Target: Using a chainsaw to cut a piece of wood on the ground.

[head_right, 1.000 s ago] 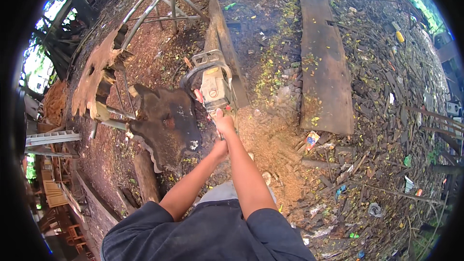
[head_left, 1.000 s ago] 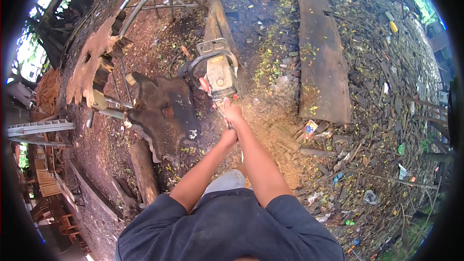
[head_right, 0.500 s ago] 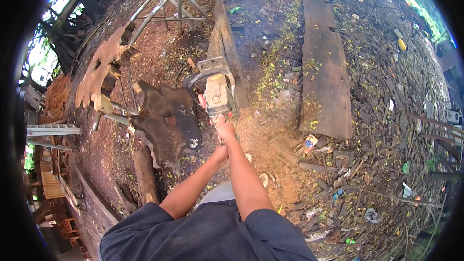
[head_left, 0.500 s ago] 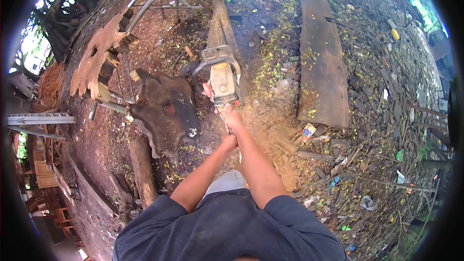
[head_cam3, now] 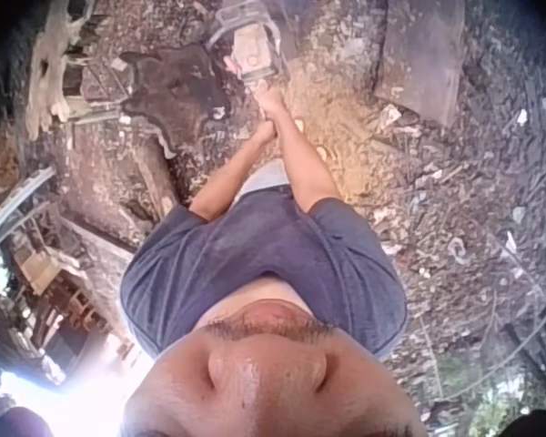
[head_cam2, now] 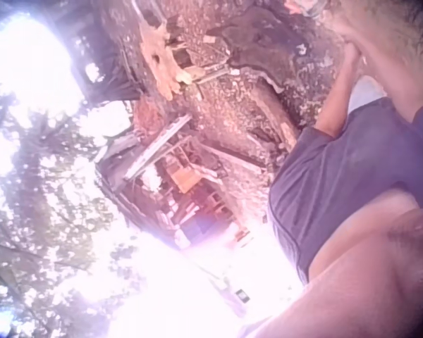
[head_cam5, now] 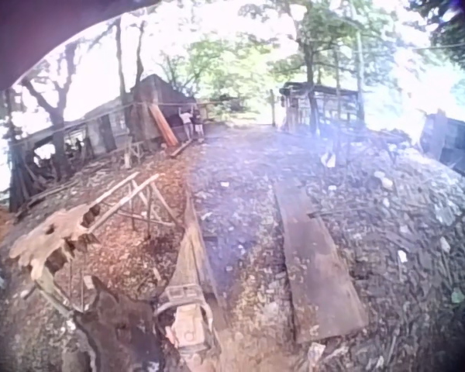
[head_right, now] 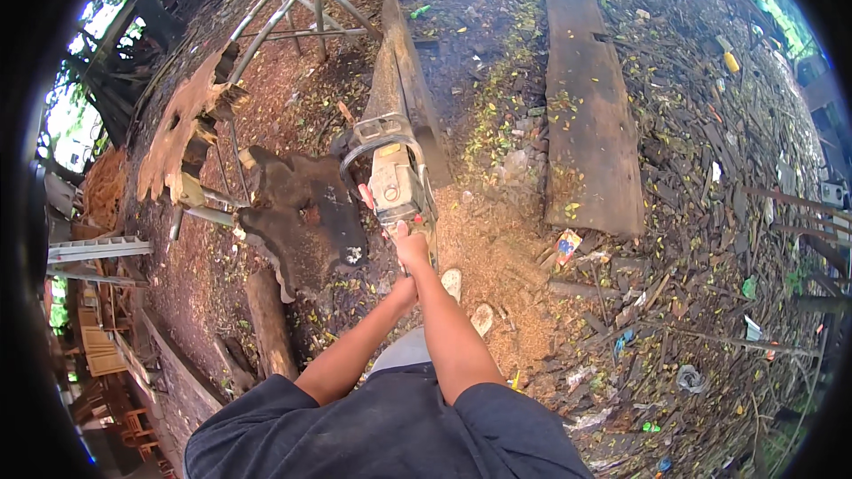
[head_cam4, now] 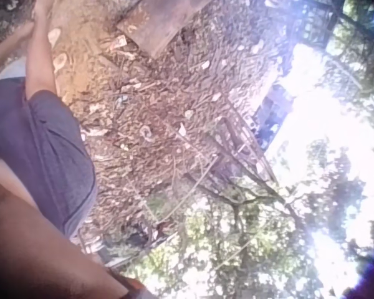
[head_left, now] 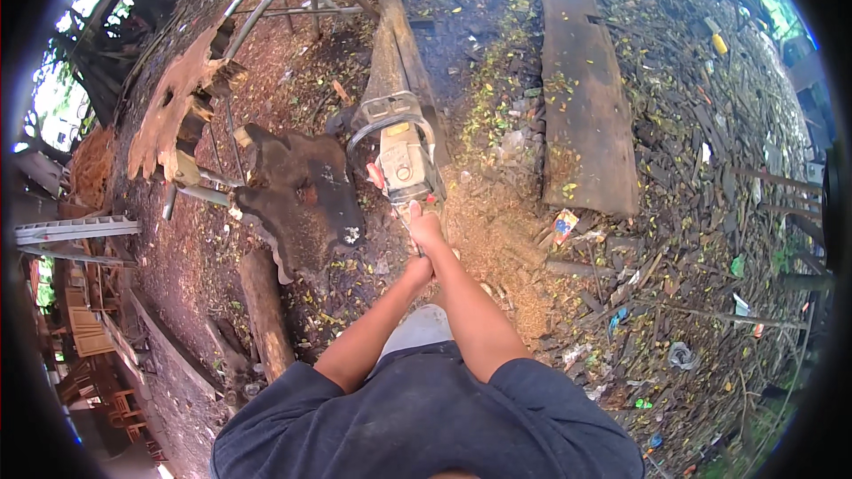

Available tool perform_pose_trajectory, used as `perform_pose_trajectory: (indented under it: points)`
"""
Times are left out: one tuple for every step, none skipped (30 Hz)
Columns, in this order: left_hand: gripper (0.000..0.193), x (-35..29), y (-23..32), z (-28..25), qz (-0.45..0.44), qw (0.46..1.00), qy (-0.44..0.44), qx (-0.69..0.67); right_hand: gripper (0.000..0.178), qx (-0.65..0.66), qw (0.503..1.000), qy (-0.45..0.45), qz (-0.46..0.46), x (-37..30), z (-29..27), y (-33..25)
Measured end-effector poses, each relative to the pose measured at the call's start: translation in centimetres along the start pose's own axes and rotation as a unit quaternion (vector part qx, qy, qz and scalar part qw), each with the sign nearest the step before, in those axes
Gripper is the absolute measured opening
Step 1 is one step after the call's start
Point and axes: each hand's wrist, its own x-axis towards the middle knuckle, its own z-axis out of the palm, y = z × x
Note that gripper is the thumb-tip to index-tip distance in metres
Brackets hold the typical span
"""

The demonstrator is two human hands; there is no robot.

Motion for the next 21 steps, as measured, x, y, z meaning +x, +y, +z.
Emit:
perform_pose_trajectory:
  points:
    - [0.02, -0.6, -0.1, 0.7, -0.002, 1.0, -0.006, 0.003, 0.072, 0.003, 1.0, 0.006, 0.002, 0.5, -0.3, 1.0]
    - [0.019, -1.5, -0.2, 1.7, -0.013, 1.0, -0.023, -0.009, 0.073, -0.007, 1.0, 0.029, -0.003, 1.5, -0.7, 2.5]
    - [0.018, -2.4, -0.1, 2.7, -0.025, 0.999, -0.04, -0.022, 0.074, -0.017, 0.998, 0.052, -0.008, 2.3, -1.2, 4.1]
    - [0.018, -2.5, -0.8, 2.2, -0.024, 0.999, -0.036, -0.023, 0.074, -0.018, 0.999, 0.048, -0.008, 2.2, -0.8, 4.7]
    - [0.017, -2.3, -1.8, 1.7, -0.038, 0.998, -0.052, -0.013, 0.075, -0.023, 0.998, 0.055, -0.011, 1.9, -0.5, 5.3]
    - [0.016, -2.0, -2.8, 1.3, -0.051, 0.996, -0.069, -0.002, 0.077, -0.029, 0.997, 0.064, -0.014, 1.6, -0.5, 5.9]
    - [0.016, -2.2, -3.4, 1.2, -0.052, 0.996, -0.067, -0.003, 0.077, -0.03, 0.998, 0.061, -0.013, 1.2, -0.4, 6.3]
    - [0.016, -2.3, -4.1, 1.2, -0.059, 0.997, -0.051, 0.006, 0.077, -0.016, 0.999, 0.046, 0.002, 0.8, -0.5, 6.8]
    - [0.016, -2.4, -4.7, 1.2, -0.067, 0.997, -0.035, 0.015, 0.077, -0.002, 0.999, 0.031, 0.017, 0.4, -0.6, 7.3]
    - [0.016, -2.2, -6.0, 0.6, -0.068, 0.997, -0.03, 0.012, 0.077, -0.005, 0.999, 0.026, 0.019, -0.7, -0.5, 7.4]
    - [0.016, -1.9, -7.0, -0.2, -0.065, 0.998, -0.022, -0.006, 0.078, -0.012, 1.0, 0.013, 0.01, -1.8, -0.2, 6.9]
    - [0.017, -1.7, -8.1, -1.2, -0.061, 0.998, -0.013, -0.025, 0.078, -0.019, 1.0, -0.002, 0.002, -3.0, 0.3, 6.4]
    - [0.017, -2.0, -7.9, 0.0, -0.061, 0.998, -0.023, -0.021, 0.078, -0.016, 1.0, 0.009, 0.002, -2.1, -0.3, 7.3]
    - [0.017, -2.9, -7.2, 2.0, -0.056, 0.997, -0.038, -0.021, 0.078, -0.006, 0.999, 0.033, 0.021, -0.2, -1.2, 9.3]
    - [0.018, -3.5, -7.0, 2.9, -0.051, 0.997, -0.043, -0.026, 0.078, -0.001, 0.998, 0.045, 0.04, 0.8, -1.4, 10.6]
    - [0.018, -3.5, -7.4, 2.4, -0.052, 0.998, -0.038, -0.029, 0.078, -0.003, 0.998, 0.04, 0.04, 0.5, -0.9, 10.9]
    - [0.019, -3.5, -7.7, 1.8, -0.054, 0.998, -0.037, -0.013, 0.077, -0.007, 0.999, 0.033, 0.035, 0.4, -0.6, 11.0]
    - [0.019, -3.5, -8.1, 1.4, -0.056, 0.998, -0.036, 0.003, 0.077, -0.011, 0.999, 0.026, 0.03, 0.2, -0.3, 11.2]
    - [0.019, -3.6, -8.4, 1.2, -0.058, 0.998, -0.032, 0.001, 0.077, -0.013, 0.999, 0.023, 0.032, -0.1, -0.1, 11.3]
    - [0.019, -3.7, -8.7, 1.0, -0.059, 0.998, -0.032, 0.0, 0.076, -0.007, 0.999, 0.013, 0.038, -0.3, 0.1, 11.5]
    - [0.019, -3.8, -8.9, 0.9, -0.06, 0.998, -0.032, -0.001, 0.076, -0.002, 0.999, 0.003, 0.044, -0.6, 0.2, 11.6]
